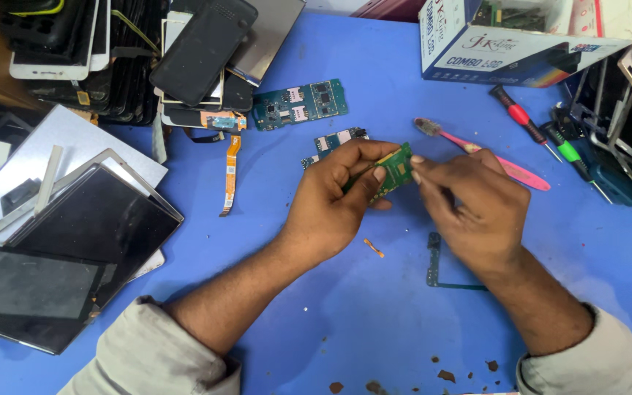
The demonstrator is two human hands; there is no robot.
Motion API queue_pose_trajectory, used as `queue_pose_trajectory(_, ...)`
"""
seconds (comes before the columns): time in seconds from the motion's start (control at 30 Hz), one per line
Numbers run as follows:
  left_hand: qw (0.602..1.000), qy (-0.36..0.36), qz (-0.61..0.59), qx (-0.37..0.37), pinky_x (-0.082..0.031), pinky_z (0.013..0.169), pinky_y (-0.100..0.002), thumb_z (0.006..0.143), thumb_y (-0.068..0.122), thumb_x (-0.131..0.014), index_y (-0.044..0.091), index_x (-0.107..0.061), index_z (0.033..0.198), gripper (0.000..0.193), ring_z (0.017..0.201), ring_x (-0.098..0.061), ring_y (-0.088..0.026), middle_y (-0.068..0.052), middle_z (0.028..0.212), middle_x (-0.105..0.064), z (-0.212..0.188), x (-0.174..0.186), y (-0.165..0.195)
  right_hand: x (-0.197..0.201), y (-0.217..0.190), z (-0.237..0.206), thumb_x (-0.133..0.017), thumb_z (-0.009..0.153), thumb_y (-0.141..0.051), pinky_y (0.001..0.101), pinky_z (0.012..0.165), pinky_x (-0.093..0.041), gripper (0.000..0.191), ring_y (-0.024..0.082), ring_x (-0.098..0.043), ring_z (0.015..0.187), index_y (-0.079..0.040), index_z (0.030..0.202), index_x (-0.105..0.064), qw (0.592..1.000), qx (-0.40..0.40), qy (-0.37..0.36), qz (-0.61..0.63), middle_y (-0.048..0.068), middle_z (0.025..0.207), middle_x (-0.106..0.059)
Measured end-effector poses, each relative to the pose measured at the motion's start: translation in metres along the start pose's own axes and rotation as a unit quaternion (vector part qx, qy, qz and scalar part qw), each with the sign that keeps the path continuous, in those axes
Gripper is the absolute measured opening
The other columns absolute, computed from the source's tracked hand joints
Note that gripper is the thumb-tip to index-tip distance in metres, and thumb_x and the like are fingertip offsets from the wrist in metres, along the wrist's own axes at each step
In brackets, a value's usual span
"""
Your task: The person holds a green phone motherboard in one hand and works on it with the fingertips of the other hand, picking and pressing at components on the board. They turn the board over and continue working on its other side, with other phone boards and screwdrivers on the workbench.
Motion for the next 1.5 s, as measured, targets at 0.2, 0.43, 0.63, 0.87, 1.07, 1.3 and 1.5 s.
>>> queue_pose_trajectory(0.2,1.000,-0.001,-0.007,-0.006,-0.062,0.089,-0.027,0.108,0.004,-0.047,0.000,-0.057,0.135,0.029,0.116,-0.067,-0.012,-0.007,0.126,-0.070,0.0006,0.0005,0.0005,-0.0045,-0.0024,-0.0044,-0.082,0.088,0.004,0.0289,0.066,-0.049,0.019,0.016,-0.063,0.072,-0.001,0.105,-0.076,0.998,-0.040,-0.012,0.046,0.009,0.086,-0.072)
queue_pose_trajectory(0.43,1.000,0.000,0.000,0.008,-0.062,0.090,-0.028,0.107,0.003,-0.047,0.001,-0.057,0.134,0.028,0.113,-0.069,-0.012,-0.007,0.124,-0.071,0.0008,0.0010,-0.0013,-0.0051,0.0002,-0.0047,-0.081,0.091,0.004,0.0272,0.066,-0.050,0.019,0.014,-0.063,0.071,-0.002,0.107,-0.076,0.996,-0.055,-0.017,0.069,0.008,0.089,-0.074)
queue_pose_trajectory(0.63,1.000,-0.003,-0.006,0.000,-0.062,0.090,-0.028,0.108,0.003,-0.048,0.001,-0.057,0.135,0.029,0.113,-0.068,-0.012,-0.008,0.124,-0.071,0.0016,0.0005,-0.0050,-0.0069,-0.0015,-0.0051,-0.082,0.089,0.003,0.0277,0.063,-0.048,0.019,0.014,-0.060,0.068,-0.003,0.107,-0.076,0.995,-0.059,-0.028,0.069,0.008,0.087,-0.073)
queue_pose_trajectory(0.87,1.000,-0.003,-0.004,0.010,-0.063,0.091,-0.028,0.107,0.003,-0.047,0.001,-0.057,0.135,0.030,0.116,-0.068,-0.013,-0.007,0.126,-0.070,0.0012,0.0000,-0.0030,-0.0043,-0.0011,-0.0041,-0.082,0.089,0.002,0.0282,0.060,-0.046,0.018,0.014,-0.058,0.065,-0.003,0.105,-0.077,0.996,-0.065,-0.033,0.058,0.007,0.083,-0.072)
queue_pose_trajectory(1.07,1.000,0.003,0.000,0.017,-0.064,0.091,-0.028,0.107,0.003,-0.047,0.000,-0.057,0.134,0.029,0.114,-0.069,-0.013,-0.008,0.124,-0.071,0.0008,-0.0004,-0.0022,-0.0041,-0.0022,-0.0035,-0.081,0.091,0.002,0.0287,0.064,-0.047,0.018,0.013,-0.059,0.067,-0.003,0.108,-0.076,0.997,-0.038,-0.030,0.062,0.007,0.083,-0.070)
queue_pose_trajectory(1.3,1.000,-0.002,0.004,0.006,-0.064,0.091,-0.028,0.107,0.003,-0.047,0.000,-0.057,0.135,0.029,0.115,-0.069,-0.013,-0.008,0.125,-0.070,0.0018,0.0002,-0.0028,-0.0044,-0.0031,-0.0034,-0.082,0.089,0.002,0.0290,0.061,-0.047,0.018,0.014,-0.057,0.065,-0.003,0.105,-0.077,0.998,-0.044,-0.028,0.042,0.008,0.082,-0.071)
queue_pose_trajectory(1.5,1.000,0.004,0.006,-0.002,-0.066,0.087,-0.029,0.107,0.003,-0.048,0.000,-0.059,0.133,0.028,0.115,-0.069,-0.014,-0.009,0.125,-0.071,0.0023,-0.0003,-0.0039,-0.0046,-0.0028,-0.0040,-0.082,0.090,0.001,0.0279,0.060,-0.046,0.017,0.014,-0.057,0.065,-0.004,0.106,-0.077,0.997,-0.062,-0.022,0.039,0.007,0.087,-0.074)
Point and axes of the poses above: each hand's wrist, its own z-axis towards the middle knuckle, its own x-axis out of the back of the hand, y = z × x, the point moved 2 cm from there along z, towards the middle knuckle
